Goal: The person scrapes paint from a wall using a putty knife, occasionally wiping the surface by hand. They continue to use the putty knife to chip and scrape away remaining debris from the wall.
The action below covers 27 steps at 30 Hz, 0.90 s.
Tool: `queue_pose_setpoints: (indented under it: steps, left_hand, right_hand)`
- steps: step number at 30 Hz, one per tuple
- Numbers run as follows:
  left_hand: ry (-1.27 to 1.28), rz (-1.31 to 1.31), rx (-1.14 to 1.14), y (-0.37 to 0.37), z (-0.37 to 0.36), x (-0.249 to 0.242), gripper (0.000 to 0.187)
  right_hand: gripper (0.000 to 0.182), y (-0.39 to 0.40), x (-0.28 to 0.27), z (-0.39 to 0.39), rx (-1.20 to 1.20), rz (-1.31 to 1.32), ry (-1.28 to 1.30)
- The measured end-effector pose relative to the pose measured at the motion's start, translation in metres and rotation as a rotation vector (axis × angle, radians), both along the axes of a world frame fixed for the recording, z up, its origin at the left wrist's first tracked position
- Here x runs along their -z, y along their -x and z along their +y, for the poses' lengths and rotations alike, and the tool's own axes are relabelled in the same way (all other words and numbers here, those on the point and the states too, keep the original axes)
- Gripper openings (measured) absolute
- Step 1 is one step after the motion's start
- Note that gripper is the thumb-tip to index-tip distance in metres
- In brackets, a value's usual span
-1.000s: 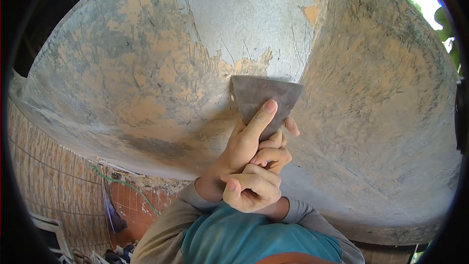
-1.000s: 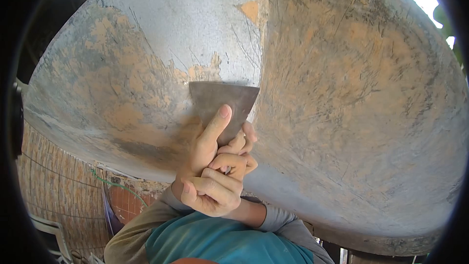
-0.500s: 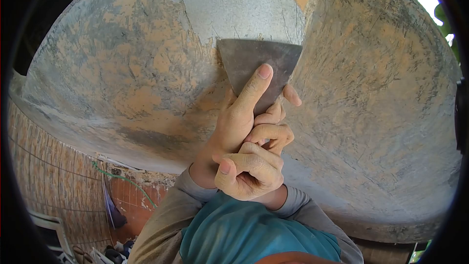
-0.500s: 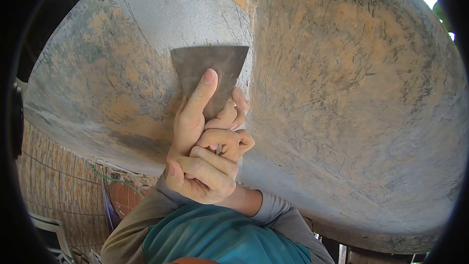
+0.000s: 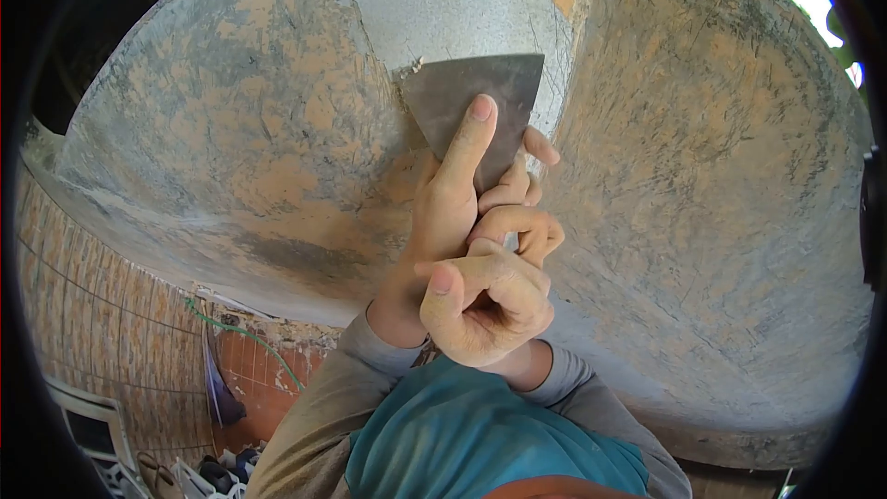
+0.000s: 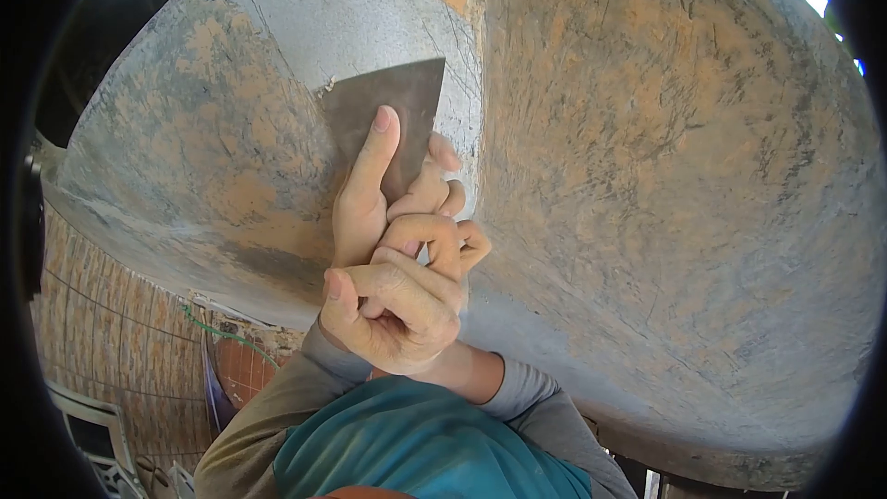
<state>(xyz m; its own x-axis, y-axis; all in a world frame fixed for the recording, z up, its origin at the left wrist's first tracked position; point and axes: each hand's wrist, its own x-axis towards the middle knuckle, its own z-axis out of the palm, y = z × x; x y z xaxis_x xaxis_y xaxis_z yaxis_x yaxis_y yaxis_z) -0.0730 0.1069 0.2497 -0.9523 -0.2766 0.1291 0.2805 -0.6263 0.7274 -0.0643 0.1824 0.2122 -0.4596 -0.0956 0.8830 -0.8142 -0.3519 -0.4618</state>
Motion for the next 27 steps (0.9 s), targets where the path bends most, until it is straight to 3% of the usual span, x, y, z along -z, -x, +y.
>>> queue_pose_setpoints:
  steps: [6,9,13,18,21,23,27]
  left_hand:
    - [0.012,-0.008,-0.014,0.000,0.001,0.006,0.049]
    - [-0.016,-0.044,0.083,0.002,-0.008,-0.004,0.050]
    - [0.014,-0.021,-0.016,-0.005,0.001,0.003,0.053]
    - [0.004,-0.048,0.088,-0.007,-0.009,-0.006,0.056]
    - [0.029,-0.075,0.051,-0.009,-0.006,-0.001,0.058]
    - [0.159,0.050,-0.139,-0.021,0.003,-0.026,0.058]
    - [0.084,0.019,-0.029,-0.017,-0.001,-0.020,0.058]
  right_hand:
    - [0.013,-0.001,0.014,-0.012,0.033,-0.013,0.134]
    - [0.015,-0.004,-0.001,-0.008,0.057,-0.016,0.046]
    - [0.018,-0.007,0.010,-0.013,0.040,-0.046,0.092]
    - [0.021,-0.007,-0.008,-0.010,-0.004,-0.043,0.045]
    - [0.021,-0.009,0.008,-0.013,-0.027,-0.061,0.085]
    - [0.020,-0.011,-0.010,-0.017,-0.006,-0.073,0.081]
    - [0.016,-0.006,-0.013,-0.017,0.041,-0.031,0.069]
